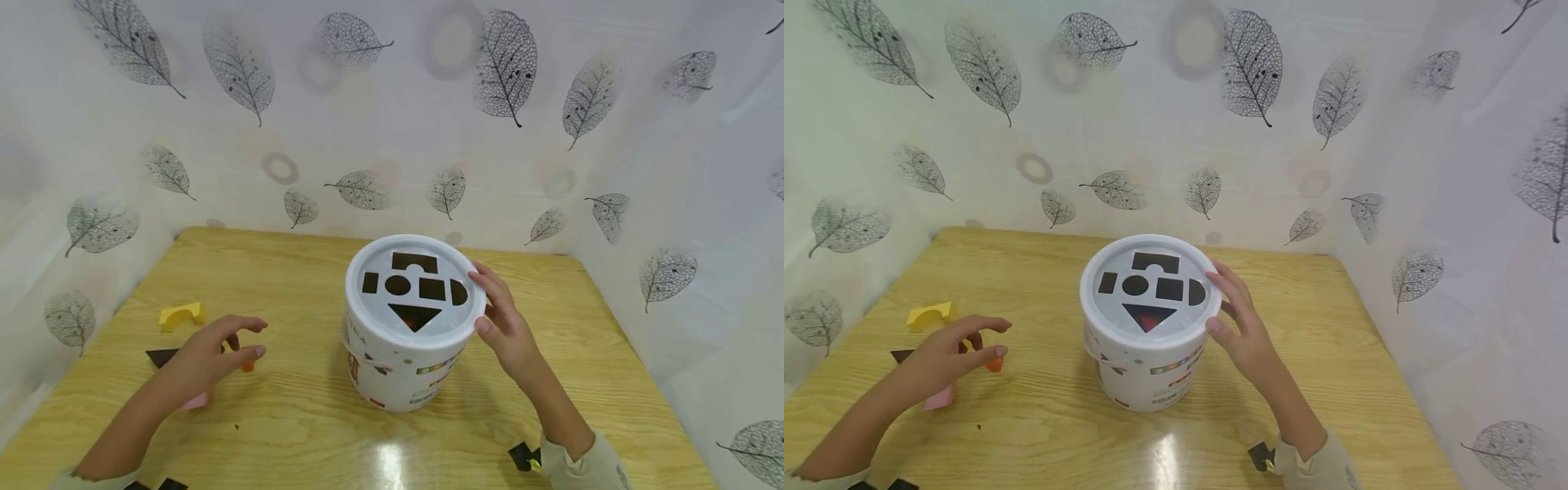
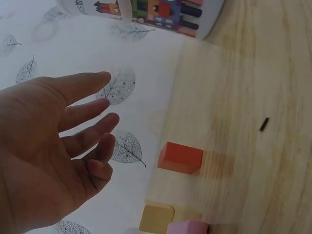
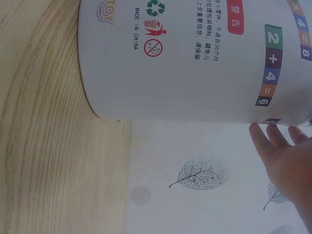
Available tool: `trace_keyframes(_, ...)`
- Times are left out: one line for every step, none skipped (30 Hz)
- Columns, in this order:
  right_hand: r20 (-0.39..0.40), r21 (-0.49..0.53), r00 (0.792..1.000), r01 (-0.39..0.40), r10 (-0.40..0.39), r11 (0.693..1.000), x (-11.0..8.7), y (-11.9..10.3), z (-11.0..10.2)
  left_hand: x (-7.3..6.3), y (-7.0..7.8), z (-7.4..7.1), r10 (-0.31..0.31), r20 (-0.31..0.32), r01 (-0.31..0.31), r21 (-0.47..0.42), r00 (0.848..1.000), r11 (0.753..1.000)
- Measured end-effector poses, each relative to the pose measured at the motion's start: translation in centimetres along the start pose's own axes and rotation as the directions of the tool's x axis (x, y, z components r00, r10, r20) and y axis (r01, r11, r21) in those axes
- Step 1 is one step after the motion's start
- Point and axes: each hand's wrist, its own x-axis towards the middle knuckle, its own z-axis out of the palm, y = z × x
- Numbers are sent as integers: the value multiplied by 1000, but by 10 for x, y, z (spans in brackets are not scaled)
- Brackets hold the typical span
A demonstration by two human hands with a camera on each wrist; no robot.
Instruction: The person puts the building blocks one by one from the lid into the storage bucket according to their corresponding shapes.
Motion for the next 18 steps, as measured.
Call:
trace_keyframes(-2,0,1000,-1,1,1000,0,1,0,-1,-2,0,-7,4,7,-4,1000,1000)
trace_keyframes(-3,0,1000,0,0,1000,0,1,0,-3,-4,0,-10,5,11,-9,1000,1000)
trace_keyframes(-4,2,1000,2,-2,1000,0,1,0,-4,-6,1,-5,3,5,-3,1000,1000)
trace_keyframes(-5,1,1000,3,-3,1000,0,1,0,-4,-8,1,-10,1,10,3,1000,1000)
trace_keyframes(-7,3,1000,5,-5,1000,0,1,0,-5,-10,1,-10,1,10,10,1000,1000)
trace_keyframes(-7,3,1000,6,-6,1000,0,1,0,-6,-12,1,-14,1,14,19,1000,1000)
trace_keyframes(-9,4,1000,6,-6,1000,0,1,1,-7,-14,1,-19,3,19,31,1000,999)
trace_keyframes(-7,4,1000,7,-7,1000,0,1,1,-7,-16,1,-23,5,23,42,1000,999)
trace_keyframes(-7,6,1000,8,-8,1000,0,0,1,-8,-18,1,-34,8,34,60,999,998)
trace_keyframes(-7,9,1000,7,-6,1000,0,0,2,-8,-20,1,-48,14,47,75,999,996)
trace_keyframes(-9,11,1000,7,-7,1000,0,-1,2,-8,-22,0,-64,23,62,86,998,994)
trace_keyframes(-9,14,1000,9,-9,1000,0,-1,2,-9,-24,0,-75,33,72,99,997,993)
trace_keyframes(-11,16,1000,11,-11,1000,0,-1,2,-9,-26,0,-98,46,93,103,994,990)
trace_keyframes(-14,17,1000,15,-15,1000,0,-1,3,-9,-27,-1,-121,62,114,96,991,989)
trace_keyframes(-17,18,1000,17,-17,1000,0,-2,3,-9,-28,-1,-147,78,140,88,986,986)
trace_keyframes(-19,17,1000,20,-20,1000,0,-2,3,-10,-30,-1,-166,95,159,74,982,984)
trace_keyframes(-21,17,1000,24,-23,1000,0,-2,3,-11,-30,-1,-189,111,184,57,976,981)
trace_keyframes(-22,19,999,25,-25,1000,0,-2,3,-11,-31,-1,-208,122,205,41,970,978)
